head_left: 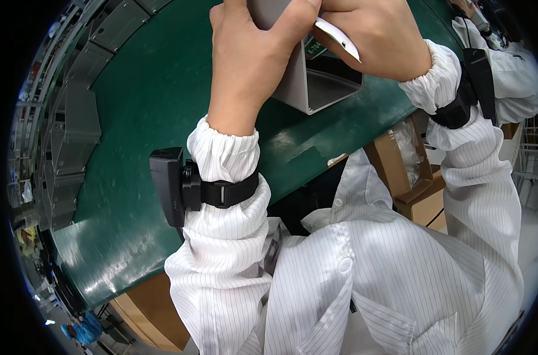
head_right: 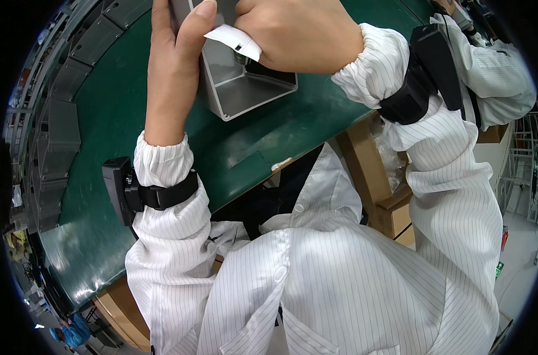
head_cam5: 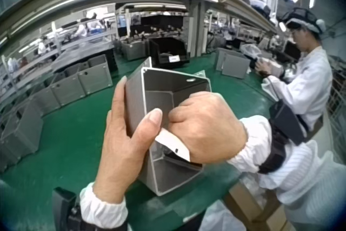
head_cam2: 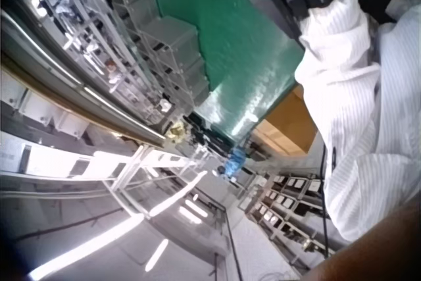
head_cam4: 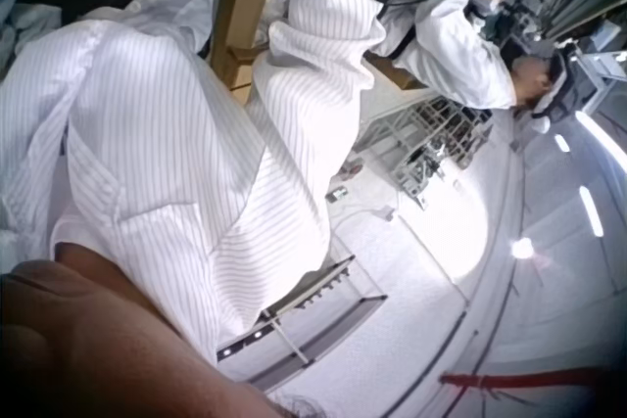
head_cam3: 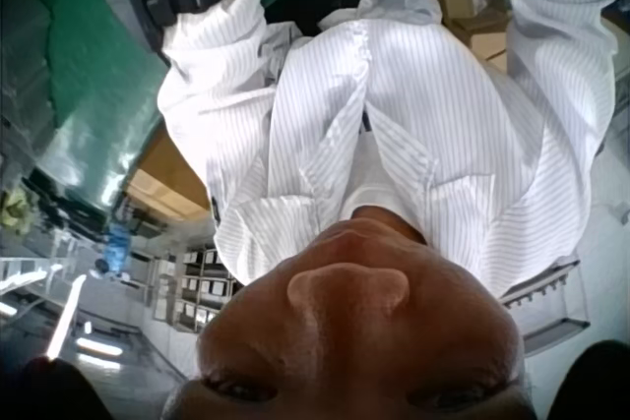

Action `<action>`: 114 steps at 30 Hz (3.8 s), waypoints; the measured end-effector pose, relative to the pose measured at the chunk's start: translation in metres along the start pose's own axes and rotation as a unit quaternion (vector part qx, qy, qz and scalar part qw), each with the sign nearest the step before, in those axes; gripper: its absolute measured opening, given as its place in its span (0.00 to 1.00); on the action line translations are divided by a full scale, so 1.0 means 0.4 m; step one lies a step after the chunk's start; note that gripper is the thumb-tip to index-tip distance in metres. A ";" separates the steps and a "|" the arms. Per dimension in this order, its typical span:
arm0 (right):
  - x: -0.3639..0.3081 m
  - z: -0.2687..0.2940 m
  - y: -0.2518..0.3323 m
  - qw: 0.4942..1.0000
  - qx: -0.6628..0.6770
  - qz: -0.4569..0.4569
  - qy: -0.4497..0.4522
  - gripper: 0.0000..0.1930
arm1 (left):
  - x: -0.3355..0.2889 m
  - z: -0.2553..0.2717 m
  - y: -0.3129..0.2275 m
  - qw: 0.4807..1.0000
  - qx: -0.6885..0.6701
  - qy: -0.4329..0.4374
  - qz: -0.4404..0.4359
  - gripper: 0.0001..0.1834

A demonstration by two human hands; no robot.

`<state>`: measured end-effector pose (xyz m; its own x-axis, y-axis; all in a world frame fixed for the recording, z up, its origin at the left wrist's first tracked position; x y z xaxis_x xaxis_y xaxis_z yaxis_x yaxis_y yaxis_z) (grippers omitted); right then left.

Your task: Applying sealant from a tube to the internal corners and seams of a metal enclosure.

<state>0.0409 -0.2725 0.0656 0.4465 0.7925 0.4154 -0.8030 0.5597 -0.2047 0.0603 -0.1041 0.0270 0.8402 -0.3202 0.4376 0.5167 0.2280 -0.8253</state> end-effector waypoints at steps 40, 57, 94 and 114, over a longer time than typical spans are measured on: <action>-0.011 -0.030 -0.005 0.997 -0.024 -0.021 -0.071 0.07 | -0.023 0.001 -0.008 0.984 -0.172 0.050 0.025 0.44; -0.015 -0.055 -0.006 0.994 -0.079 -0.079 0.002 0.06 | -0.030 -0.001 -0.013 0.984 -0.172 0.049 0.012 0.47; -0.044 -0.025 -0.025 0.995 -0.020 -0.080 -0.054 0.13 | -0.051 0.005 0.032 0.996 -0.067 0.049 -0.044 0.54; -0.039 -0.021 -0.026 0.996 -0.024 -0.070 -0.050 0.11 | -0.051 0.008 0.034 0.995 -0.081 0.049 -0.024 0.54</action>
<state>0.0458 -0.2887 0.0537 0.5089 0.6792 0.5289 -0.7149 0.6757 -0.1799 0.0506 -0.0917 0.0080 0.7909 -0.4175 0.4474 0.5161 0.0623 -0.8542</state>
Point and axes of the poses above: each hand's wrist, its own x-axis towards the middle knuckle, its own z-axis out of the back of the hand, y = z × x, the point moved 1 cm from there along x, towards the middle knuckle, and after that the axes turned 13 degrees about y, right-handed, at the moved point
